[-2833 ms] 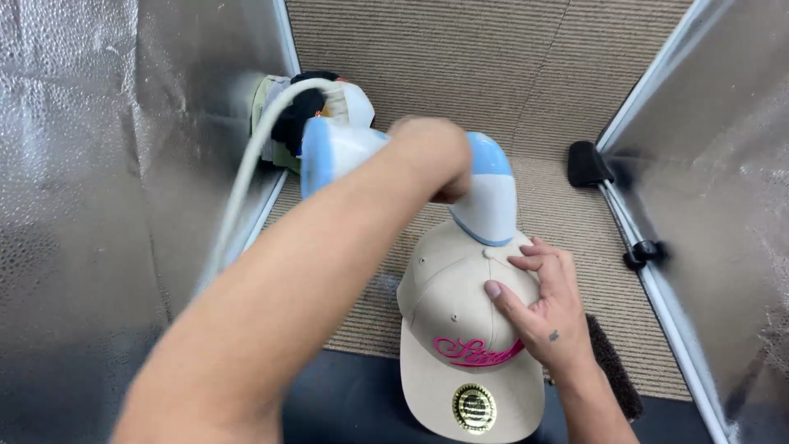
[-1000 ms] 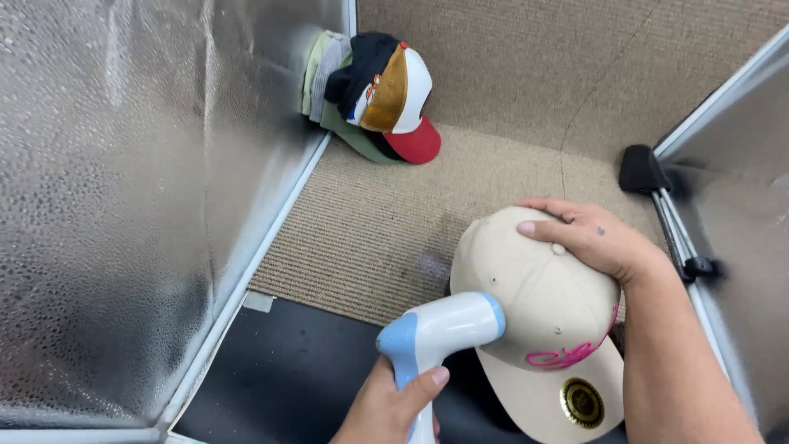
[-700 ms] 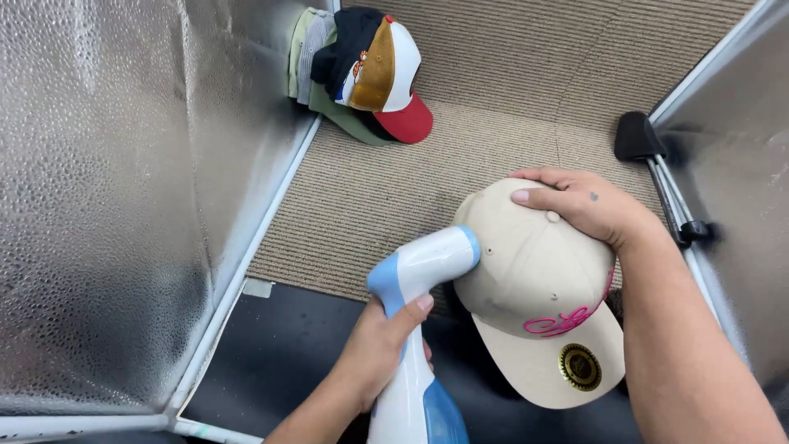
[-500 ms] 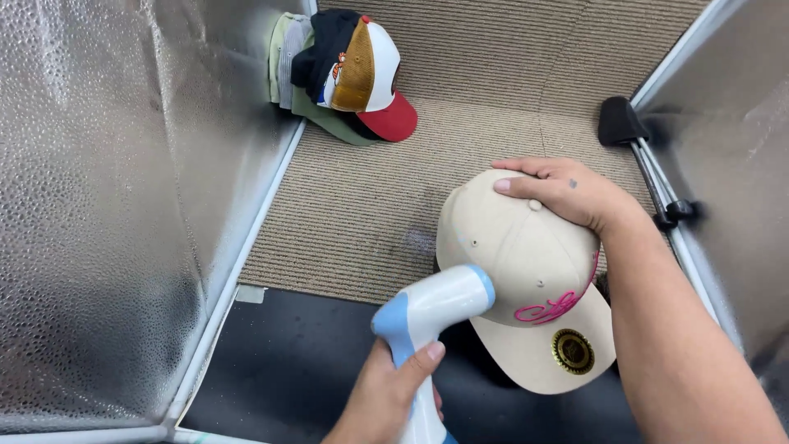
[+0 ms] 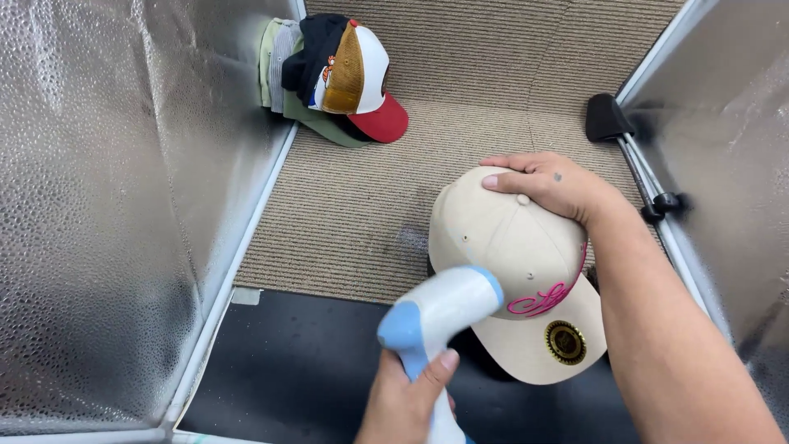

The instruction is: The person cleans a beige baseball cap by first brushing the surface with a wooden brush. They then use a handheld garment steamer to apply steam to the cap, moving the device over the fabric. Finally, they brush the cap again with the wooden brush.

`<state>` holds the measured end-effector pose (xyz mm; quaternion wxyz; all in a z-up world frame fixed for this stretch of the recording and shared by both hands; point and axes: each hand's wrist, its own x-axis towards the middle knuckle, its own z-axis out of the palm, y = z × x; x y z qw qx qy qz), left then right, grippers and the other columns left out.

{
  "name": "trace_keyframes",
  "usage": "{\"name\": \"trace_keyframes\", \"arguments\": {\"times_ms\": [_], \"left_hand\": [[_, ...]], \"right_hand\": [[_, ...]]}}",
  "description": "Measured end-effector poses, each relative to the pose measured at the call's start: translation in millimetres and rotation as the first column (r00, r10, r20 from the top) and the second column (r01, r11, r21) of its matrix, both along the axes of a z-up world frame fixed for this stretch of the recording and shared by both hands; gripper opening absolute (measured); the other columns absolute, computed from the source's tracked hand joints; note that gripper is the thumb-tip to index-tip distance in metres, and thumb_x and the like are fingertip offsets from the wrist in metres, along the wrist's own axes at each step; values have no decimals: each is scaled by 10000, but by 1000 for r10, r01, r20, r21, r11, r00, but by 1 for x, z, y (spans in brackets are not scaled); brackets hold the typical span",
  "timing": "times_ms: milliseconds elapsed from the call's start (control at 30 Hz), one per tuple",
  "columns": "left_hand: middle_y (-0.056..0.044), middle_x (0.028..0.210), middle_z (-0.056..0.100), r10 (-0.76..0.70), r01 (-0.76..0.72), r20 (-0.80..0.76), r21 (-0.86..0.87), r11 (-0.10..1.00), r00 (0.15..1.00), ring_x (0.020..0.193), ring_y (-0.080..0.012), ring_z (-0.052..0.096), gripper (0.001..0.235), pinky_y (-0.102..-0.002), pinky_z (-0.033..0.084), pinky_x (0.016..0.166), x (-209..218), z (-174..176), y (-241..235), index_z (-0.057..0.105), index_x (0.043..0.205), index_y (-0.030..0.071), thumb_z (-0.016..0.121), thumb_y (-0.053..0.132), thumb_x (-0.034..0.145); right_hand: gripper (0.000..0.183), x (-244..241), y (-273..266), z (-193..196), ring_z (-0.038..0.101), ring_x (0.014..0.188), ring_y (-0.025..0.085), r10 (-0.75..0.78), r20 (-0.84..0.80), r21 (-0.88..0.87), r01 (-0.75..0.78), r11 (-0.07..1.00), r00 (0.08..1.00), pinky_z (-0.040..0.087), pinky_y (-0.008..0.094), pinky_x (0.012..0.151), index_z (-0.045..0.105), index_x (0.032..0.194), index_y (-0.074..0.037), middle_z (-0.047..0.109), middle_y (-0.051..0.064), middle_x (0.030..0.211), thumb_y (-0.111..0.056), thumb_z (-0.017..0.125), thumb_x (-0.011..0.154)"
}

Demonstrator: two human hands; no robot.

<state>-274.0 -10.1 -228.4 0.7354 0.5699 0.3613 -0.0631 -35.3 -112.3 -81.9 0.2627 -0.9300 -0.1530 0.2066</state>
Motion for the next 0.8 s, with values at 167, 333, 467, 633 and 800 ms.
{"name": "trace_keyframes", "arguments": {"times_ms": [167, 333, 467, 633, 800], "left_hand": [[-197, 715, 645, 39, -27, 81, -150, 988, 996, 543, -275, 648, 562, -394, 543, 512, 12, -10, 11, 554, 1308, 120, 759, 325, 827], [-251, 619, 602, 40, -12, 146, -183, 983, 988, 440, -342, 595, 450, -445, 500, 396, 51, 4, 61, 517, 1222, 53, 709, 294, 894], [-205, 656, 597, -59, 82, 157, -147, 986, 986, 504, -310, 594, 570, -424, 529, 482, 69, 26, 83, 498, 1343, 84, 673, 365, 879], [-233, 607, 610, -89, 102, 132, -91, 991, 987, 459, -335, 595, 445, -441, 498, 425, 52, 28, 77, 521, 1219, 41, 673, 312, 901], [-248, 659, 632, -154, 161, 109, -59, 985, 982, 500, -341, 634, 528, -428, 529, 480, 60, 19, 87, 505, 1283, 76, 685, 350, 868]], "right_hand": [[638, 6, -2, -6, 585, 1318, 113, 58, 20, 4, -58, 998, 998, 396, 294, 1103, 687, 1378, -305, 664, -77, 1453, -468, 592, 769], [615, 3, -3, -2, 624, 1275, 121, 40, -12, 12, -39, 999, 999, 445, 297, 1068, 702, 1365, -319, 697, -75, 1418, -449, 613, 771], [625, 5, 0, -2, 579, 1339, 103, 12, -13, 13, -12, 1000, 1000, 399, 283, 1114, 698, 1375, -298, 645, -97, 1487, -437, 614, 771], [663, 10, -2, -3, 565, 1369, 115, 26, -3, -29, -26, 999, 1000, 382, 300, 1140, 673, 1400, -330, 618, -104, 1518, -491, 593, 761], [603, 4, 1, -2, 618, 1287, 91, -19, -51, 50, 21, 998, 999, 433, 269, 1092, 713, 1365, -285, 693, -92, 1431, -397, 649, 776]]}}
